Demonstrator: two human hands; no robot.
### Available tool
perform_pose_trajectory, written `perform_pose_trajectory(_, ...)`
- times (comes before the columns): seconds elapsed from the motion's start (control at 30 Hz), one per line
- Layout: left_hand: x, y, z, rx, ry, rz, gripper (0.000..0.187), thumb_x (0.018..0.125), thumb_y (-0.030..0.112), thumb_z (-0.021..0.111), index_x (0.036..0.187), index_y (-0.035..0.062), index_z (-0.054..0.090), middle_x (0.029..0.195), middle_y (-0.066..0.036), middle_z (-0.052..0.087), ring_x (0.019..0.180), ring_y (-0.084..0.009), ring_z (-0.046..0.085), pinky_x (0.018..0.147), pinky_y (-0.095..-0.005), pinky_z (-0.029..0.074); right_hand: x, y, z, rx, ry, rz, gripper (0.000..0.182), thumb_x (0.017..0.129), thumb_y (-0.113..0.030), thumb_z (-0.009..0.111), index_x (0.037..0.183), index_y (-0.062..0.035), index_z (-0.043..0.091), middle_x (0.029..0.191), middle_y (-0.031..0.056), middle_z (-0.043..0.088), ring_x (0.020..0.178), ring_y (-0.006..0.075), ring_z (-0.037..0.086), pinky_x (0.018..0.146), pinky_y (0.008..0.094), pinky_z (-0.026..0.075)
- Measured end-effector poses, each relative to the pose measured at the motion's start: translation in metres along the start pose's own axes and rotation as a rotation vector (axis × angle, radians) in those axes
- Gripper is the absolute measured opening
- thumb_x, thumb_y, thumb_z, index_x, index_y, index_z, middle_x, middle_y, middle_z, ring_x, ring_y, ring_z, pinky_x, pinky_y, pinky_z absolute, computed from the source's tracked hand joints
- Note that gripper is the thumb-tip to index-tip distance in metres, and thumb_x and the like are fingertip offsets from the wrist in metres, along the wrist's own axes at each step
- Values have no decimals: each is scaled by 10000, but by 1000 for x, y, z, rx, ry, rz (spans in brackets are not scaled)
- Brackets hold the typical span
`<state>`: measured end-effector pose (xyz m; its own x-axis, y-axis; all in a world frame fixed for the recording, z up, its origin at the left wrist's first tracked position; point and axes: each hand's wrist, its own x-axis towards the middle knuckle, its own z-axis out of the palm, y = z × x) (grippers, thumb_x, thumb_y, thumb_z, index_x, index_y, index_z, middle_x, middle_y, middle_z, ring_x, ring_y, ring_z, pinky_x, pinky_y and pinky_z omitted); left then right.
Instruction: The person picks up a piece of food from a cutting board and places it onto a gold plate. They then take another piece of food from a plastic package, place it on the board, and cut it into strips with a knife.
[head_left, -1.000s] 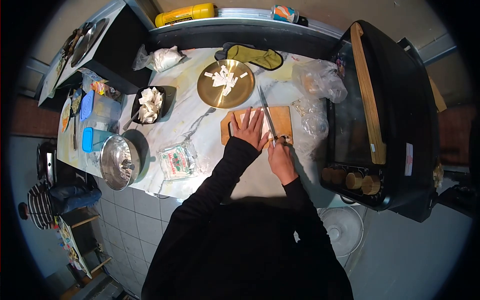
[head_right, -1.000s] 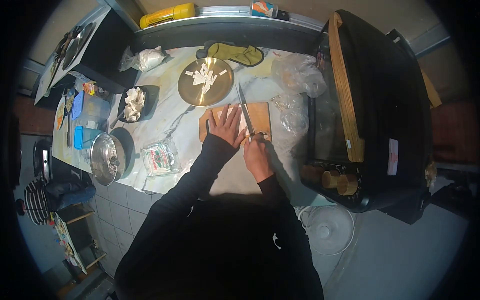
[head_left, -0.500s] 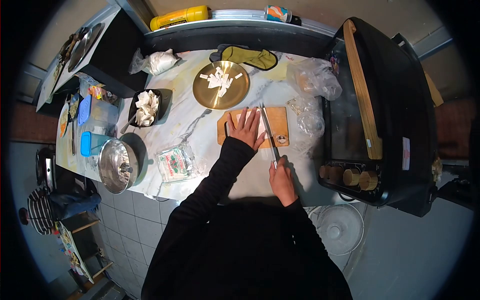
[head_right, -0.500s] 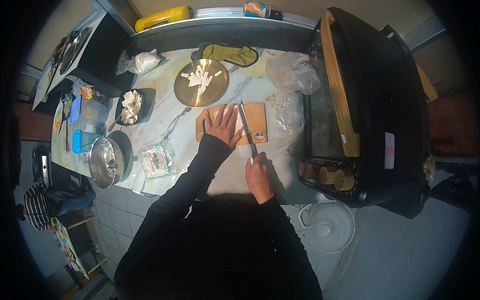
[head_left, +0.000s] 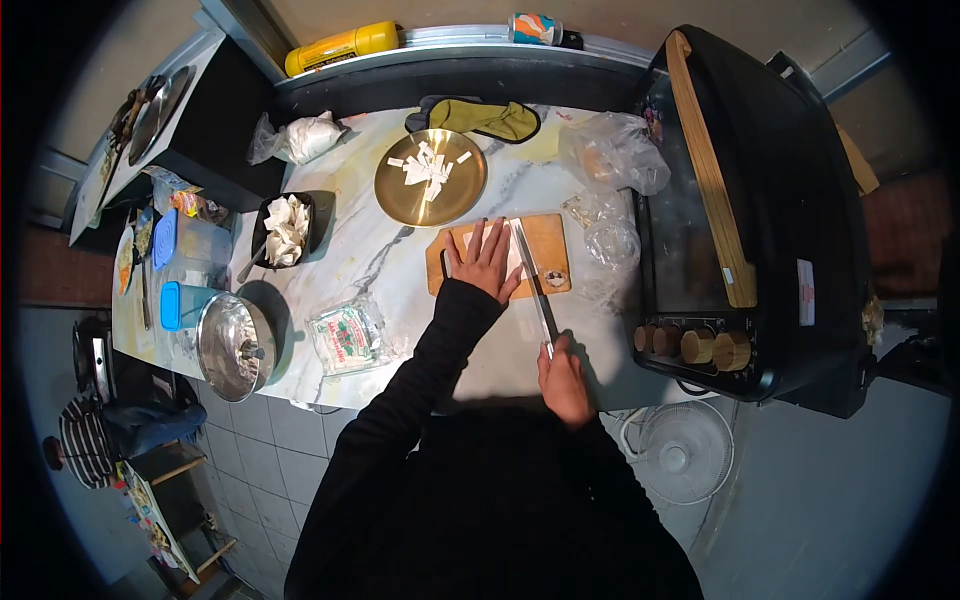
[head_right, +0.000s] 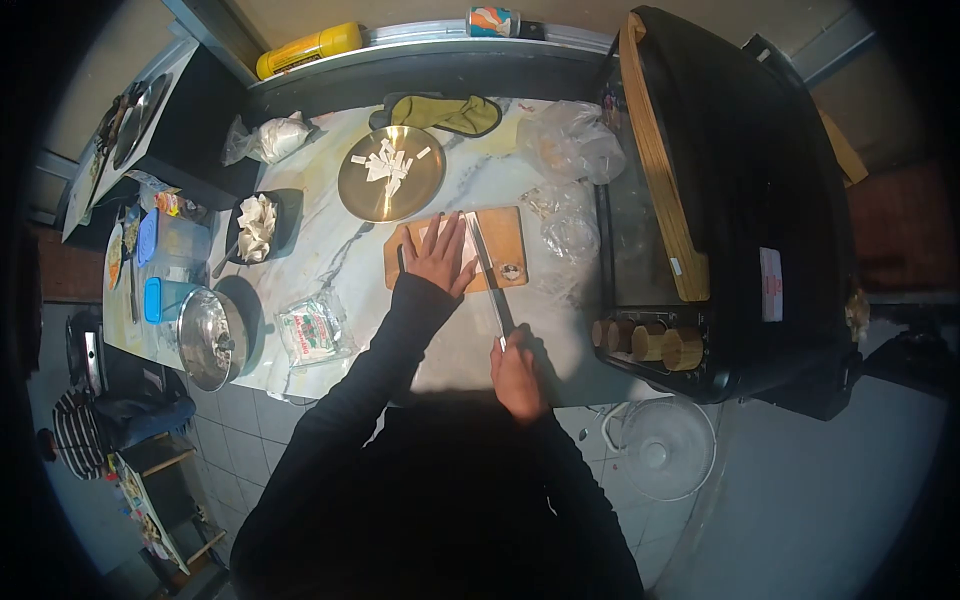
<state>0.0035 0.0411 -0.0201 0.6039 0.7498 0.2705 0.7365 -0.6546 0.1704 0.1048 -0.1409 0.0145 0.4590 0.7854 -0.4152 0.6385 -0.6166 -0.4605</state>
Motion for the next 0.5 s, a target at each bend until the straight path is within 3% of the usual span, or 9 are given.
perform_pose_trajectory(0.13, 0, 2, -8, 1, -58, -7, 620, 948, 396, 458, 1452, 54, 340, 1524, -78, 324, 1430, -283, 254, 1107, -651, 125, 39, -4, 13, 78, 67, -121, 445, 989, -319, 445, 1229, 56, 437, 927, 352, 601, 903, 533, 579, 781, 592, 449)
perform_pose_trajectory(0.23, 0, 0, -2, -11, -36, 0, 635, 936, 417, 472, 1445, 55, 359, 1519, -79, 335, 1423, -283, 270, 1099, -663, 109, 62, -23, 6, 81, 84, -188, 359, 979, -267, 472, 1095, 70, 430, 873, 342, 601, 895, 514, 562, 785, 573, 433)
perform_pose_trajectory(0.5, -1, -3, 0, -58, -13, 7, 667, 924, 447, 485, 1444, 49, 360, 1512, -83, 346, 1424, -278, 268, 1097, -668, 95, 82, -31, 4, 150, 159, -279, 333, 972, -239, 483, 1045, 83, 437, 828, 342, 608, 821, 530, 576, 699, 585, 447)
